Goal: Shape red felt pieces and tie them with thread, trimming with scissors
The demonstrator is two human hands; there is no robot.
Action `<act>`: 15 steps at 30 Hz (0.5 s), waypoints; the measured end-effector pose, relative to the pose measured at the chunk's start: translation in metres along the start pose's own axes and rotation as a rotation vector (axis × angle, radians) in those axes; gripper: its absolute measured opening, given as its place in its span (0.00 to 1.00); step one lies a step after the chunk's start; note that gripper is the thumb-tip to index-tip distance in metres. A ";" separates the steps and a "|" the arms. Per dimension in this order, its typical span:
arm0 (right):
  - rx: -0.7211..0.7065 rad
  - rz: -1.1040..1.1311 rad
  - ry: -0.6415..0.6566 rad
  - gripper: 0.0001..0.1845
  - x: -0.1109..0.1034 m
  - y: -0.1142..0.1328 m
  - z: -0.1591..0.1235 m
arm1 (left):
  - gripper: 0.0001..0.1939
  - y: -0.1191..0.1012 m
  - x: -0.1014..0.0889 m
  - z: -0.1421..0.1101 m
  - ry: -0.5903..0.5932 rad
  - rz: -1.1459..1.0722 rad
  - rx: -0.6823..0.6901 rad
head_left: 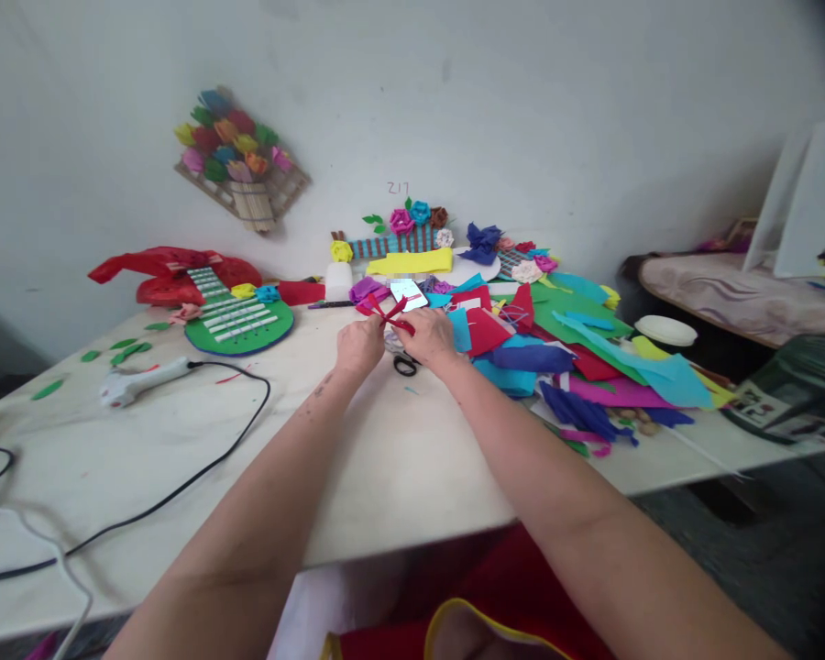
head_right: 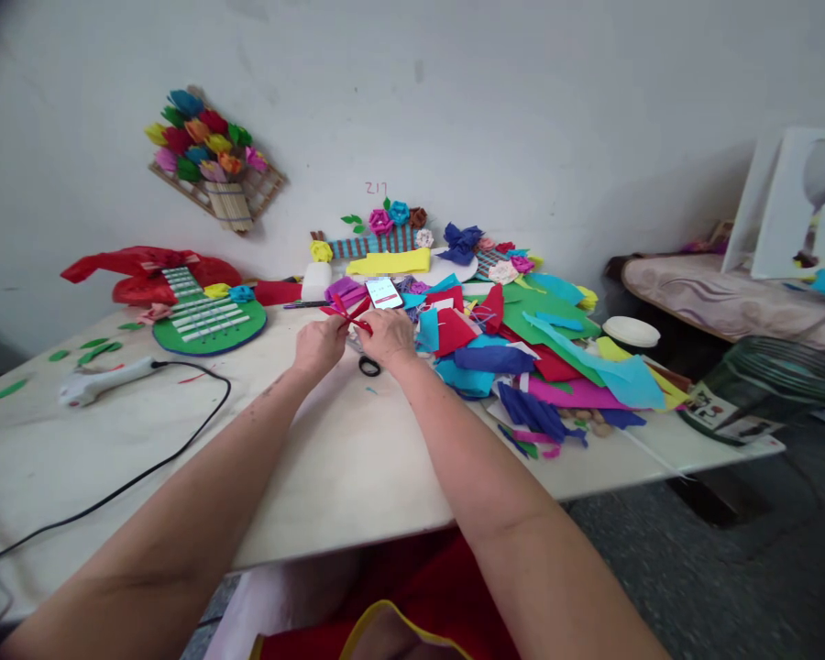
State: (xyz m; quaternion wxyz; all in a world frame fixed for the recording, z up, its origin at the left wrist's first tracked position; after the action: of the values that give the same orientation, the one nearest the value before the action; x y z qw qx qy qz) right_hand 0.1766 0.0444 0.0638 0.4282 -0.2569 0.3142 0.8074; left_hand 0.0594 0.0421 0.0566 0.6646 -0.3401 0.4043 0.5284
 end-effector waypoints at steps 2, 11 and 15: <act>-0.018 -0.026 0.006 0.11 0.003 0.002 -0.001 | 0.17 -0.002 0.000 0.000 -0.022 -0.020 0.004; -0.023 -0.084 0.005 0.15 0.008 0.008 -0.003 | 0.14 0.001 0.007 0.004 -0.118 -0.177 -0.040; 0.016 -0.104 0.003 0.14 0.005 0.006 -0.004 | 0.12 0.000 0.005 0.003 -0.178 -0.282 -0.092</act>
State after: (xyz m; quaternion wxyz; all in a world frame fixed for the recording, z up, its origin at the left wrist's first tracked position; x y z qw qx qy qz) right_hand 0.1696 0.0415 0.0598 0.4712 -0.2707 0.3074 0.7811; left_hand 0.0602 0.0465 0.0537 0.7490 -0.3754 0.2675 0.4759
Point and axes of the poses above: each hand's wrist, its own z-axis towards the middle knuckle, its own x-axis out of the palm, y = z × x, the point moved 6 cm from there along z, towards the middle knuckle, and after that the axes turned 10 degrees about x, right-handed, at the moved point
